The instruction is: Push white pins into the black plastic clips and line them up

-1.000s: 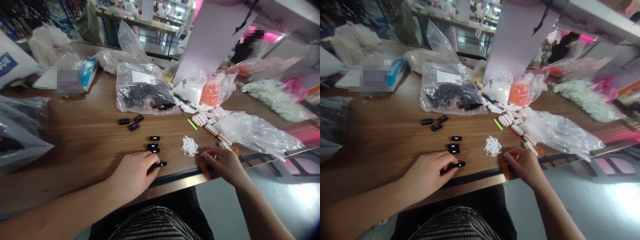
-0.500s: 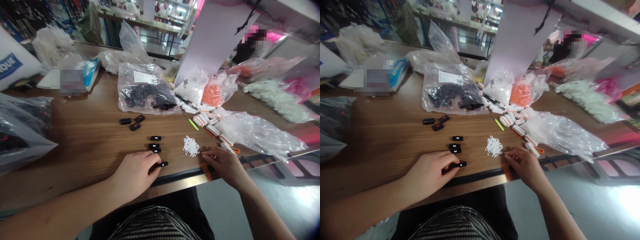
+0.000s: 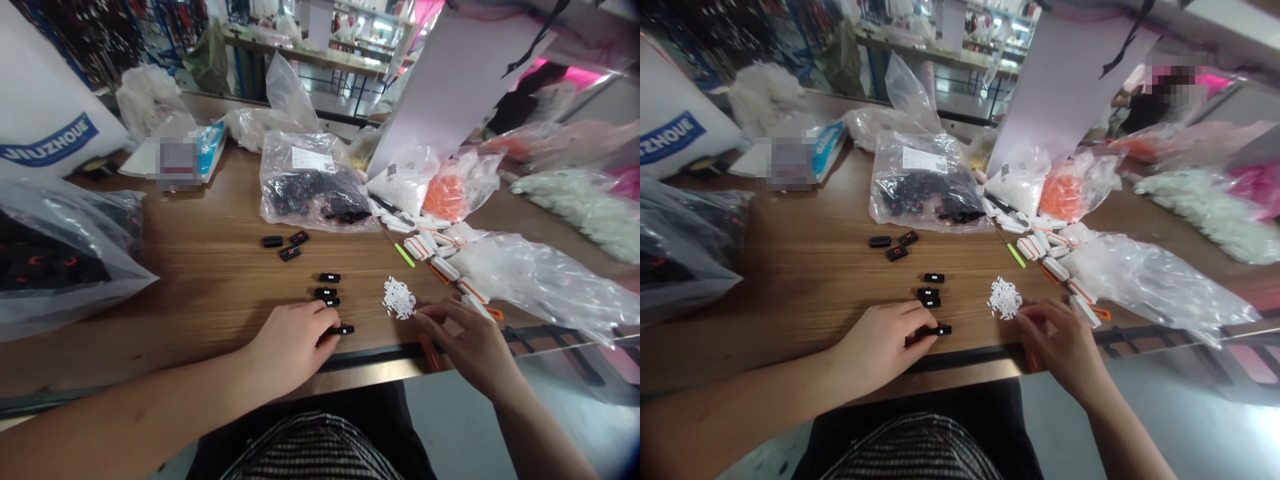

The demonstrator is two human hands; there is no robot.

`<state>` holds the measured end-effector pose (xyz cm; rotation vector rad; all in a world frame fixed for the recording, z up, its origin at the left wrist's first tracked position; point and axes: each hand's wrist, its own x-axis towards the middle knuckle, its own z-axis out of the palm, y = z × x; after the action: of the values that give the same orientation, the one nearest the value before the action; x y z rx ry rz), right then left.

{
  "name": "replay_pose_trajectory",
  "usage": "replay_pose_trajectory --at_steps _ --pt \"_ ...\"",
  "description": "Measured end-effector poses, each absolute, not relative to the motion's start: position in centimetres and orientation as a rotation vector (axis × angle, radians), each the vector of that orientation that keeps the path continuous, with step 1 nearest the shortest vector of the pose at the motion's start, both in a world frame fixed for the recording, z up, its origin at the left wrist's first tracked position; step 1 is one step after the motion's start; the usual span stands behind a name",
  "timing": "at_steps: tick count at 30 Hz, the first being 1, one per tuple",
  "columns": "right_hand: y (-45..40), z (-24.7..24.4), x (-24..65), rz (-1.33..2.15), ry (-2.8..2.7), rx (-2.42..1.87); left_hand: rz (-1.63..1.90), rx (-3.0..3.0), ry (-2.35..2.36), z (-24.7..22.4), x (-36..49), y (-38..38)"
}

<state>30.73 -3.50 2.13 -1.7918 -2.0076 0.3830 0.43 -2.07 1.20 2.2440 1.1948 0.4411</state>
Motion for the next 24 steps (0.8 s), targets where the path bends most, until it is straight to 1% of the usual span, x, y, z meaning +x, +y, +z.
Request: replay_pose_trajectory --at_steps 5,7,13,19,24 --pt "-3.6 3.5 23.9 0.715 -2.188 -1.390 0.437 2.235 1.189 1.4 0.4 -2.0" --pt "-3.3 3.3 21.9 0.751 -2.261 -1.307 0.440 2.245 1.185 1.5 0.4 -2.0" --pt "-2.5 2.4 20.7 0.649 -2.354 -1.251 0.465 2.275 1.182 1.2 0.2 -2.0" --pt "-2.4 3.1 20.5 0.534 -2.443 -1.228 0.452 2.292 1.195 1.3 0.3 -1.9" --pt "-2.2 3.6 19.8 0.355 -2.617 -1.186 0.411 2.298 1.207 1.5 0.4 -1.9"
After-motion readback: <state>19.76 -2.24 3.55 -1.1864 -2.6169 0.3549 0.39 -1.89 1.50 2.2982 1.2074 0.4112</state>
